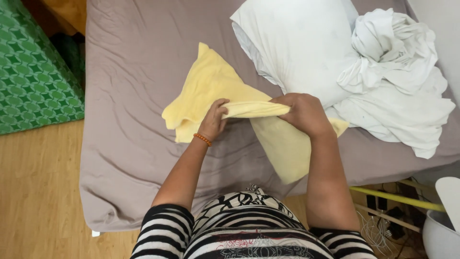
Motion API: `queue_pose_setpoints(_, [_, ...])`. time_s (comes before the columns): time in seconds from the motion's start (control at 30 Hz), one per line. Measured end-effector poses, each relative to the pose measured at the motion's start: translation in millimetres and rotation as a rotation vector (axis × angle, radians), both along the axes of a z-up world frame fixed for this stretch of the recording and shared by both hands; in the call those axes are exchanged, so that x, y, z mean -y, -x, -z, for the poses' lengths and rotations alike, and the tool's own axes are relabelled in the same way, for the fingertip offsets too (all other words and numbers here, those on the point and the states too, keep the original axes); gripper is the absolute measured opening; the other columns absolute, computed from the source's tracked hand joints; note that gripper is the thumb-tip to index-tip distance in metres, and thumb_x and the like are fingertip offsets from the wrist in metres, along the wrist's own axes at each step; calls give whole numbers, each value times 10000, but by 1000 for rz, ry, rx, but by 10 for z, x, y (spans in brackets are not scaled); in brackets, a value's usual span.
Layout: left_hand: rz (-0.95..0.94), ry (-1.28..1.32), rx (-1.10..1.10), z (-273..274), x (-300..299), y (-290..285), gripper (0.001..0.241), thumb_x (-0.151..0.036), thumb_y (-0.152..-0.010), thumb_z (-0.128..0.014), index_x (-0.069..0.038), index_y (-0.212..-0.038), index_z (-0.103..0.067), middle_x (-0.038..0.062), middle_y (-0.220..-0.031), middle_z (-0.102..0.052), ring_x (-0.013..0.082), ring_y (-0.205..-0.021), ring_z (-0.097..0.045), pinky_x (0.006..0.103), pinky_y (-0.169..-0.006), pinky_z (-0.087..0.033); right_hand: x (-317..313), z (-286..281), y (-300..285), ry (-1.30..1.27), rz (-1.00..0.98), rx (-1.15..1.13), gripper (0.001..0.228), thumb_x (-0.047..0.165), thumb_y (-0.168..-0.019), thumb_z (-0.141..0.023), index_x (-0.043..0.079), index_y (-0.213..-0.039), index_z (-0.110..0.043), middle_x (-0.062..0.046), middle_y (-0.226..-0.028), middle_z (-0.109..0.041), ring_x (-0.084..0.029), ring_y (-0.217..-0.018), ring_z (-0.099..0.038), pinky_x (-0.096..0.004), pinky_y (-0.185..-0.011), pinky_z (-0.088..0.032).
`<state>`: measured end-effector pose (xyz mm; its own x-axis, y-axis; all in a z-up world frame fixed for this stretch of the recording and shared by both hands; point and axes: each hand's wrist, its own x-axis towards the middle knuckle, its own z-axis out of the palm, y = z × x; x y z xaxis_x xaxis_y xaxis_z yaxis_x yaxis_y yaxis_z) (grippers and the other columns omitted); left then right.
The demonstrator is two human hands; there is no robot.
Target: The person folds a yellow towel on a bed. They repeatedly unfold, shake, and refold the towel by hand, adjusting its position and smoothing the fabric to achieve a neat rectangular shape.
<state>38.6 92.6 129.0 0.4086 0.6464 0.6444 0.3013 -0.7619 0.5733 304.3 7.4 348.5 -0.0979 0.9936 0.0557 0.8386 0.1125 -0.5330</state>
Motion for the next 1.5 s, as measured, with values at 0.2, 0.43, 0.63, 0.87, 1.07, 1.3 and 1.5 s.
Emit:
queue_pose_setpoints(0.2, [97,244,-145,-141,67,-32,277,-220,-895,-794,-73,-1018,-593,91,-1126,-669,305,-1026,-647,398,-867,-536,25,122,-80,130,132,-31,319,191,-760,-830,210,-1078,-807,-61,-1011,-778,-254,-898,-732,-351,-803,-548])
queue_pose_setpoints(0.43, [-4,443,-174,-51,-5,-91,190,-189,-986,-713,-108,-1151,-667,85,-1070,-716,273,-927,-700,382,-823,-567,-35,393,-247,42,62,-45,337,148,-753,-837,189,-1087,-807,-78,-1015,-778,-263,-890,-728,-356,-789,-548])
queue_pose_setpoints(0.63, [76,251,-157,44,-103,-214,192,-152,-830,-799,-105,-1011,-756,93,-1127,-727,287,-996,-711,369,-855,-588,-92,460,-280,46,93,-53,294,172,-772,-846,183,-1064,-812,-71,-1001,-781,-257,-892,-730,-351,-783,-549])
queue_pose_setpoints(0.87, [22,313,-147,-12,-214,-247,161,-131,-837,-796,-88,-976,-726,74,-1032,-715,256,-910,-701,363,-808,-592,-136,575,-462,24,106,-91,311,171,-762,-843,172,-1070,-804,-58,-1012,-780,-244,-900,-733,-346,-787,-550])
queue_pose_setpoints(1.07, [-145,455,24,-162,-298,-239,167,-67,-842,-770,-34,-943,-643,84,-941,-675,243,-859,-680,347,-774,-568,-180,701,-573,-20,100,-100,318,158,-767,-841,154,-1082,-801,-68,-1010,-776,-256,-903,-725,-354,-792,-548])
queue_pose_setpoints(1.3, [8,211,-127,133,-268,-193,223,46,-801,-687,-139,-898,-767,68,-1037,-569,237,-949,-640,356,-801,-557,-247,740,-554,-24,103,-99,331,147,-758,-832,157,-1088,-798,-63,-1019,-774,-262,-905,-729,-367,-791,-553])
queue_pose_setpoints(1.5, [-22,265,-284,106,-69,-382,246,-127,-808,-777,-61,-1045,-776,146,-1071,-533,291,-941,-583,394,-840,-523,-235,694,-492,-13,119,-96,326,163,-762,-840,160,-1085,-796,-50,-1014,-776,-261,-894,-725,-368,-783,-549])
